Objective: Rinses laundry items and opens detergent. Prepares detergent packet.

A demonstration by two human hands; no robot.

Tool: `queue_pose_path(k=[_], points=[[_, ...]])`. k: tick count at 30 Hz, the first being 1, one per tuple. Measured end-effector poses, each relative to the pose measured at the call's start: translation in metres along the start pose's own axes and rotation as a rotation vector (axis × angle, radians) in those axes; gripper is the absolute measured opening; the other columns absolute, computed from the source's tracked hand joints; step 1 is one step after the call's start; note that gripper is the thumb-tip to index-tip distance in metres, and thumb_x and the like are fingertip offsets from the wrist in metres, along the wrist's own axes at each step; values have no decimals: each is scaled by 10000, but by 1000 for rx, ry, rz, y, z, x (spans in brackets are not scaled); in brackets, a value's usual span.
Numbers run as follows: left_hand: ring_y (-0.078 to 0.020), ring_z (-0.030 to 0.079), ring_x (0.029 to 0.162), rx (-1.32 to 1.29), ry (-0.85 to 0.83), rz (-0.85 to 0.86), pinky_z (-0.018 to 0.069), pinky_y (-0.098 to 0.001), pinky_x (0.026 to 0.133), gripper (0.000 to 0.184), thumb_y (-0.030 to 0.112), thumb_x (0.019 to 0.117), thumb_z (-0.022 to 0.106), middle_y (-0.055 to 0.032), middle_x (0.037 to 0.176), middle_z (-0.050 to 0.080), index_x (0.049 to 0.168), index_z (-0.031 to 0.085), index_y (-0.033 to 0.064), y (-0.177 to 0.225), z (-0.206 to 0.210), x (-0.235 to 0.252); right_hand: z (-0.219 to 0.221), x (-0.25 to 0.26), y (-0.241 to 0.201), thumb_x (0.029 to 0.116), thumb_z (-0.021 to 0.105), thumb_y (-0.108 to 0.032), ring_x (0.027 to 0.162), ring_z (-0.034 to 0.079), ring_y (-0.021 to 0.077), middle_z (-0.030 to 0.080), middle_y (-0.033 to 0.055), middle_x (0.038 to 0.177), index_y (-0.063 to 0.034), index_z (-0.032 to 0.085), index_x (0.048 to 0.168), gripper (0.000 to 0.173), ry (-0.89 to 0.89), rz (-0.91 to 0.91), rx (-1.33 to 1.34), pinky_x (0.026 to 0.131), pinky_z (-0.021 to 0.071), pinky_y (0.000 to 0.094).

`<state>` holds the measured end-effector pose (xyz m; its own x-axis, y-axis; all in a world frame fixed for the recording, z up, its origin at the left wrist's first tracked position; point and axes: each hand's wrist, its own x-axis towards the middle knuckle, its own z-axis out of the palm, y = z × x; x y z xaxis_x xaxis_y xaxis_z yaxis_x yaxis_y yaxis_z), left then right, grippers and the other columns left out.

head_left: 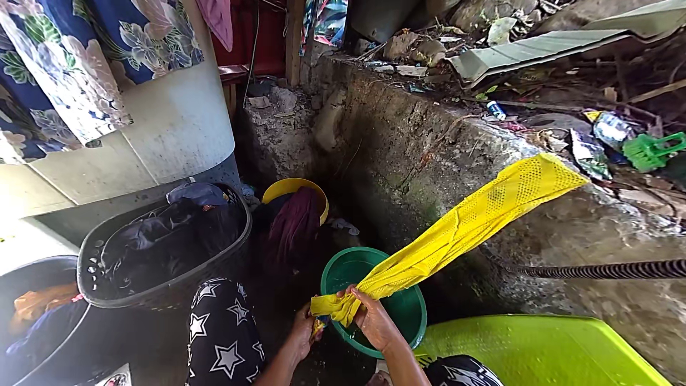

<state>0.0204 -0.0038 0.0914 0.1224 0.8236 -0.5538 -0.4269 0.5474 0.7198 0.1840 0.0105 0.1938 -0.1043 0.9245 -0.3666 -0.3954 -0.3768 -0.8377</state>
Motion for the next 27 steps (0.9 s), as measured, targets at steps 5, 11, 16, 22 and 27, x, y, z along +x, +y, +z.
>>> queue_pose_path(k=[5, 11, 16, 22, 27], points=[[-78, 465, 504, 159, 15, -58, 372, -211, 435, 360, 278, 1113, 452, -49, 772, 577, 1430, 465, 109, -2, 2, 4, -2, -8, -12, 1104, 322, -171, 820, 740, 187, 746, 123, 907, -64, 610, 958, 340, -46, -1, 98, 718, 615, 289], [-247, 704, 794, -118, -164, -148, 605, -425, 689, 279, 249, 1127, 368, -122, 942, 697, 1237, 549, 67, 19, 24, -4, 4, -11, -33, 1095, 340, -151, 850, 740, 177, 753, 116, 934, -53, 614, 973, 315, -120, -4, -14, 748, 614, 290], [-237, 691, 781, -144, -133, -191, 591, -388, 670, 407, 392, 1128, 291, -124, 956, 685, 1292, 538, 112, 36, 40, 3, -18, 8, -29, 1069, 531, -120, 893, 694, 173, 716, 105, 1020, 6, 575, 1202, 188, 141, 28, -257, 787, 576, 335], [-336, 627, 1078, 243, -153, -27, 565, -485, 851, 573, 222, 1093, 480, -247, 1379, 515, 1600, 225, 139, 41, 65, 30, -86, 15, -22, 1022, 627, -148, 1095, 646, 288, 633, 240, 1222, 64, 516, 1359, 413, 334, 31, -643, 950, 531, 467], [-378, 486, 1355, 437, -166, 14, 434, -566, 1083, 536, 149, 1062, 538, -256, 1526, 428, 1550, 337, 59, 27, 112, 70, -126, -21, -35, 914, 682, -53, 1043, 687, 199, 709, 150, 1112, 63, 597, 1249, 364, 199, -98, -689, 963, 550, 397]])
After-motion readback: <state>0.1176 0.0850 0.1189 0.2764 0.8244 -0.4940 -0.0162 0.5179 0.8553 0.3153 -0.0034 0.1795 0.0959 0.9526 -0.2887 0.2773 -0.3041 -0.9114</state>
